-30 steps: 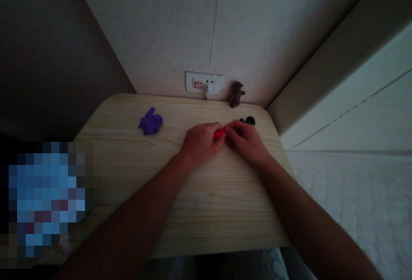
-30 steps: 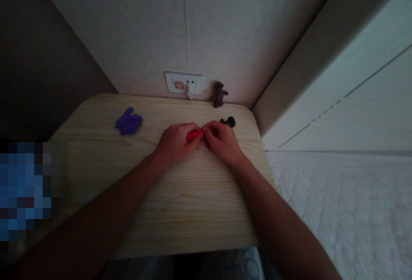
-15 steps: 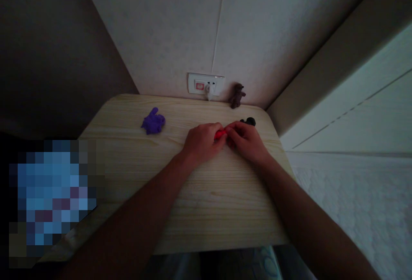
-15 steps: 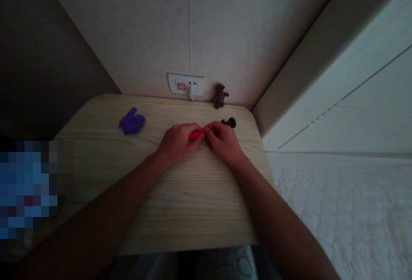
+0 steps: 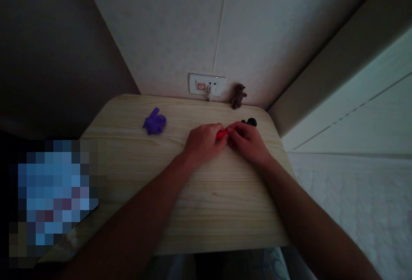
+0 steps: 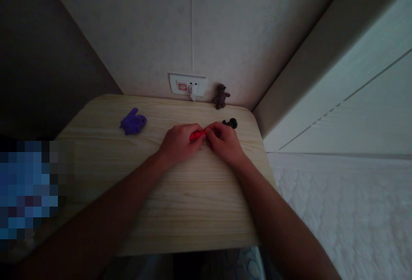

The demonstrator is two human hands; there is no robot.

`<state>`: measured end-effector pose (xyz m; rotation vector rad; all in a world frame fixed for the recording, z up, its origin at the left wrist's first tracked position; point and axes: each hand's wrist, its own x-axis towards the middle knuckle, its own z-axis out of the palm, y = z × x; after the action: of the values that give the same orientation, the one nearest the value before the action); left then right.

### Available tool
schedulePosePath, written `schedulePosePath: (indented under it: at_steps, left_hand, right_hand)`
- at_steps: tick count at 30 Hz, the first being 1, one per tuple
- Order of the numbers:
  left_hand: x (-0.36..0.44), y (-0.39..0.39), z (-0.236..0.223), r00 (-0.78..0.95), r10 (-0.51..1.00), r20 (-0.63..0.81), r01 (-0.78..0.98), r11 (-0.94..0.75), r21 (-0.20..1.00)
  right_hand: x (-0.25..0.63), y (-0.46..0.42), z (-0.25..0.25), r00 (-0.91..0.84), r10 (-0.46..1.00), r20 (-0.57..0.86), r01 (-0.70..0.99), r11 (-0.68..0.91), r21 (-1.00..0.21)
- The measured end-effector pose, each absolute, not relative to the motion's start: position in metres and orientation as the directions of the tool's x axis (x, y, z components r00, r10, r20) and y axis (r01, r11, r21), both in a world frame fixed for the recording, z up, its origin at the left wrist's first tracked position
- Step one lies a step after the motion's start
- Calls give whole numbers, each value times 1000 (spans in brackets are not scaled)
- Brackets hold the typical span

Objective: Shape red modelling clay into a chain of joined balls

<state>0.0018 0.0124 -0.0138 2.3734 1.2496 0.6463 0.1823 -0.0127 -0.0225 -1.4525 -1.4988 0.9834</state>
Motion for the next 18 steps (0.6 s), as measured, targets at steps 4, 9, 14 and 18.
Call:
schedulePosePath:
  at_steps: [4,9,14,18]
  left_hand:
    - [3,11,-12,495,843,209,669,-523,528]
    - [4,12,-13,493,842,219,670,-528,522]
    - [3,13,-14,494,840,221,667,-530,523]
    - [3,12,-14,488,844,220,670,-525,525]
  right_hand:
    - [182,-13,-23,-12,999,35,356,37,-934]
    - [182,-13,-22,-11,1000,24,344,26,-938]
    - [182,-13,-21,-21,999,38,368,43,-929]
    - [182,-13,-22,-24,999,44,360,50,-932]
